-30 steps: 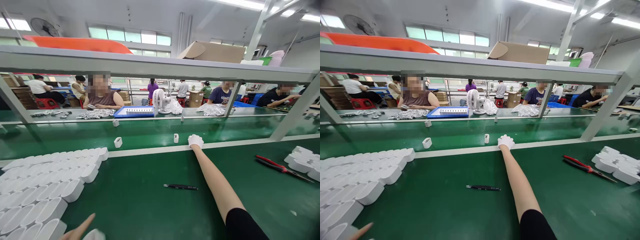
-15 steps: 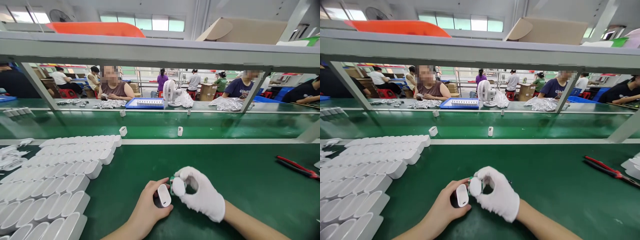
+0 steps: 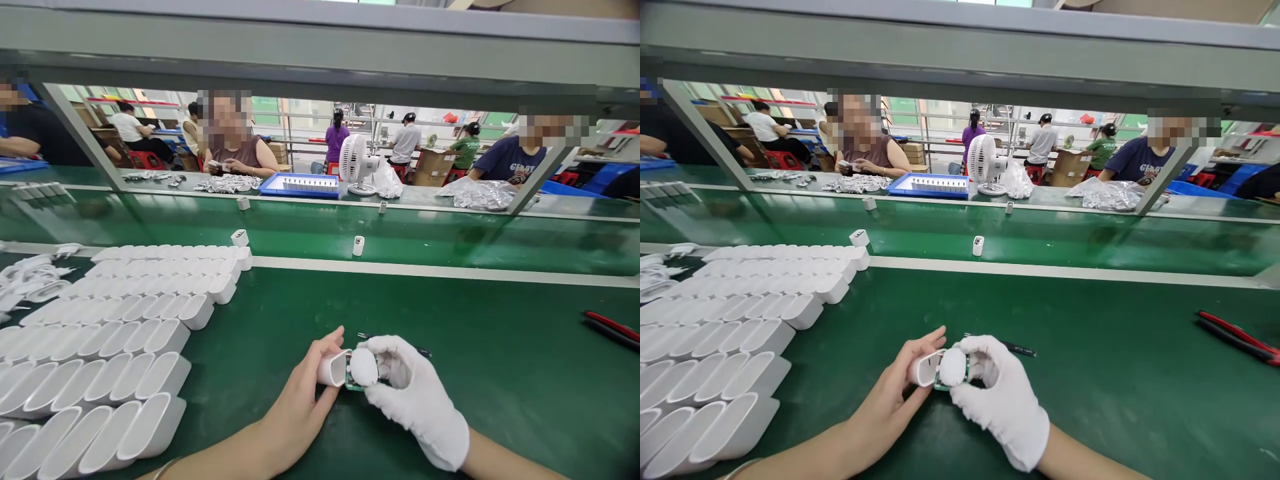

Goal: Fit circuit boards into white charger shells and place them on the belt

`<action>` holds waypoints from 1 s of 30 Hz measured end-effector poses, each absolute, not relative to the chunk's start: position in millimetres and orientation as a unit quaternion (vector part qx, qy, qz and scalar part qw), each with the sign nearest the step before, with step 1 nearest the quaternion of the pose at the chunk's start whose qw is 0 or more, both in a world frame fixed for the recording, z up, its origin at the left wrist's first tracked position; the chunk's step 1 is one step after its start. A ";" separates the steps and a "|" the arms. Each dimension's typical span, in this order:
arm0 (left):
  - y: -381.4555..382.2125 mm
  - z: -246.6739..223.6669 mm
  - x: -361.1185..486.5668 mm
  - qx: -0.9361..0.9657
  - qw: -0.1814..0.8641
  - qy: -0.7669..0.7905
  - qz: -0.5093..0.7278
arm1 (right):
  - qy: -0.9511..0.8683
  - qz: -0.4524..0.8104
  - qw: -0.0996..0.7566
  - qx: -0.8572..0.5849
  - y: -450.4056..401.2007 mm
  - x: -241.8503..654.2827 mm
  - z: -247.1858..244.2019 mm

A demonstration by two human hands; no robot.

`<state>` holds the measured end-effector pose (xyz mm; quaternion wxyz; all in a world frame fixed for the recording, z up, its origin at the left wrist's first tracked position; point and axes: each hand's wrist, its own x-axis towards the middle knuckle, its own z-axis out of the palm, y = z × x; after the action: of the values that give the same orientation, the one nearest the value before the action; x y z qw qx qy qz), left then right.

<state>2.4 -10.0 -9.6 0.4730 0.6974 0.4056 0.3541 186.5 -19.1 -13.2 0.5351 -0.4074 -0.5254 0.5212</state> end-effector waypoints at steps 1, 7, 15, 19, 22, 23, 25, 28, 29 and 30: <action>-9.6 -11.4 2.7 0.690 0.480 0.411 0.354 | -0.526 0.513 0.541 -0.409 -19.0 186.5 -13.5; -9.5 -15.5 4.1 0.742 0.366 0.436 0.353 | -0.565 0.441 0.561 -0.414 -29.2 185.1 -10.7; -13.0 -17.7 0.1 0.788 0.368 0.398 0.292 | -0.683 0.333 0.532 -0.375 -31.6 179.1 -5.4; -11.6 -20.5 -0.5 0.799 0.343 0.400 0.290 | -0.743 0.316 0.460 -0.370 -30.6 179.6 7.2; -11.5 -22.4 -1.4 0.816 0.318 0.391 0.283 | -0.757 0.329 0.459 -0.328 -29.5 179.9 13.2; -11.6 -23.0 -1.7 0.822 0.310 0.387 0.282 | -0.761 0.330 0.461 -0.315 -28.9 179.8 14.4; -11.6 -24.1 -2.2 0.829 0.292 0.384 0.282 | -0.772 0.324 0.455 -0.302 -27.3 178.9 16.4; -11.3 -25.4 -2.1 0.840 0.264 0.387 0.275 | -0.792 0.302 0.439 -0.299 -25.1 177.8 17.8; -11.3 -25.9 -1.7 0.844 0.256 0.386 0.271 | -0.795 0.295 0.433 -0.304 -24.8 177.8 17.2; -11.4 -26.5 -1.2 0.846 0.251 0.386 0.269 | -0.794 0.290 0.431 -0.315 -24.8 178.2 15.9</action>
<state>-1.2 -11.4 -26.5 0.2510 0.8462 0.3856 0.2689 178.2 -24.8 15.9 0.4311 -0.3148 -0.7943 0.2902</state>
